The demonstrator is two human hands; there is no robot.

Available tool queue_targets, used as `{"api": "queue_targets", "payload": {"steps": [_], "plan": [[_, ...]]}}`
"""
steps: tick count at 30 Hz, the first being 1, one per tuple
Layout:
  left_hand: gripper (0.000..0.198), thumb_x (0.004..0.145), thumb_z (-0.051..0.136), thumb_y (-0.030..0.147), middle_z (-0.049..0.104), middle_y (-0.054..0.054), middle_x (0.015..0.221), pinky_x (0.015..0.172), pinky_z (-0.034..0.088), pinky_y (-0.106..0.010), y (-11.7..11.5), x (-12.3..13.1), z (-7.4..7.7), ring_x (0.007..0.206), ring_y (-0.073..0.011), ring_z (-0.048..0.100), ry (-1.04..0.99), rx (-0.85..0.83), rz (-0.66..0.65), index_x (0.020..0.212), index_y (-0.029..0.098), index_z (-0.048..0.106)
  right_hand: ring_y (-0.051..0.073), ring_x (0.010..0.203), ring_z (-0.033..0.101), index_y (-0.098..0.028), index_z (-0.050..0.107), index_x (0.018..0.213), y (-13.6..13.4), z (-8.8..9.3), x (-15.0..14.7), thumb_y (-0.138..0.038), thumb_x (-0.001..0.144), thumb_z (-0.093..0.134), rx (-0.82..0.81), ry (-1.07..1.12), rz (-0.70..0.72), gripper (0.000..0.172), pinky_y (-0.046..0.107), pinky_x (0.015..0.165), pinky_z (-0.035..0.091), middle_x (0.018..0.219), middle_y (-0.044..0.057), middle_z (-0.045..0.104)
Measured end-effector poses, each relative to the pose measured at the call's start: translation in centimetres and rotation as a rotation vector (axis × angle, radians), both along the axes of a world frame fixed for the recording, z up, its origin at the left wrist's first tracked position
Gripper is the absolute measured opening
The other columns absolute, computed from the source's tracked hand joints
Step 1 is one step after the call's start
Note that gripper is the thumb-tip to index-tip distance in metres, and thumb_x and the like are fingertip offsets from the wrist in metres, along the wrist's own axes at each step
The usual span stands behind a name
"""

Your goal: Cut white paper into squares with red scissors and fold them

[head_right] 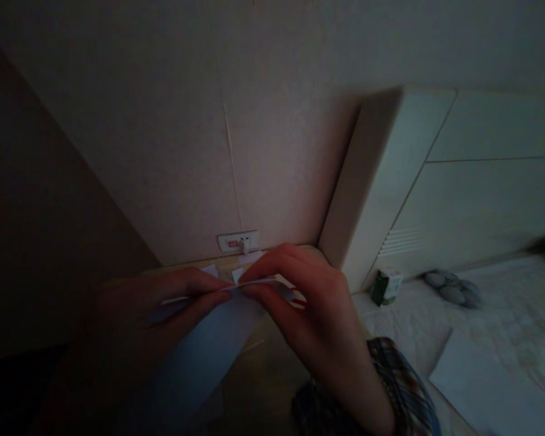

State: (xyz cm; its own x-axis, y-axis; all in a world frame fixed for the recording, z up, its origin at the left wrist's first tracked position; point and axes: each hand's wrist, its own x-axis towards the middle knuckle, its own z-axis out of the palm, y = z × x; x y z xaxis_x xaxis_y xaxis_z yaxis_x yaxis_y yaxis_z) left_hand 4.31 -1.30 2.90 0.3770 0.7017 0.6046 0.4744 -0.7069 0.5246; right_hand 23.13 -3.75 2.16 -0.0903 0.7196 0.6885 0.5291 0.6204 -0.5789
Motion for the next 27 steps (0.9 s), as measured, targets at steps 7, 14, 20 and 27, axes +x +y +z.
{"api": "queue_targets", "payload": {"steps": [7,14,20,27], "plan": [[0.03,0.098,0.053,0.029,0.076,0.004,0.062,0.046,0.049,-0.023,-0.1,0.2,-0.4,0.049,-0.0118,0.069,0.082,0.244,0.023,0.075,0.022,0.071,0.011,0.073,0.067,-0.019,0.069,0.081,-0.3,0.8,-0.4,-0.02,0.089,0.072,0.003,-0.131,-0.011,0.009,0.017,0.065,0.051,0.078,-0.002,0.072],[0.03,0.1,0.05,0.027,0.076,0.004,0.065,0.049,0.05,-0.023,-0.2,-0.3,-0.2,0.053,-0.012,0.071,0.115,0.283,0.032,0.078,0.022,0.069,0.009,0.071,0.065,-0.016,0.067,0.083,-0.4,0.7,-0.9,-0.013,0.09,0.07,0.073,-0.136,0.002,0.008,0.017,0.066,0.05,0.078,-0.002,0.069],[0.023,0.097,0.054,0.019,0.074,0.004,0.063,0.049,0.05,-0.025,-0.2,-0.2,0.0,0.052,-0.0135,0.07,0.141,0.389,0.05,0.079,0.019,0.068,0.009,0.08,0.067,-0.016,0.069,0.088,-0.3,0.6,-1.2,-0.015,0.087,0.074,0.043,-0.114,0.036,0.005,0.014,0.075,0.048,0.084,-0.002,0.072],[0.028,0.1,0.052,0.024,0.075,0.005,0.063,0.052,0.049,-0.021,-0.1,-0.4,-0.3,0.053,-0.0092,0.069,0.143,0.419,0.041,0.079,0.019,0.069,0.01,0.071,0.065,-0.015,0.068,0.081,-0.3,0.1,-1.1,-0.01,0.088,0.07,0.093,-0.107,-0.029,0.009,0.017,0.067,0.049,0.076,-0.001,0.069]]}}
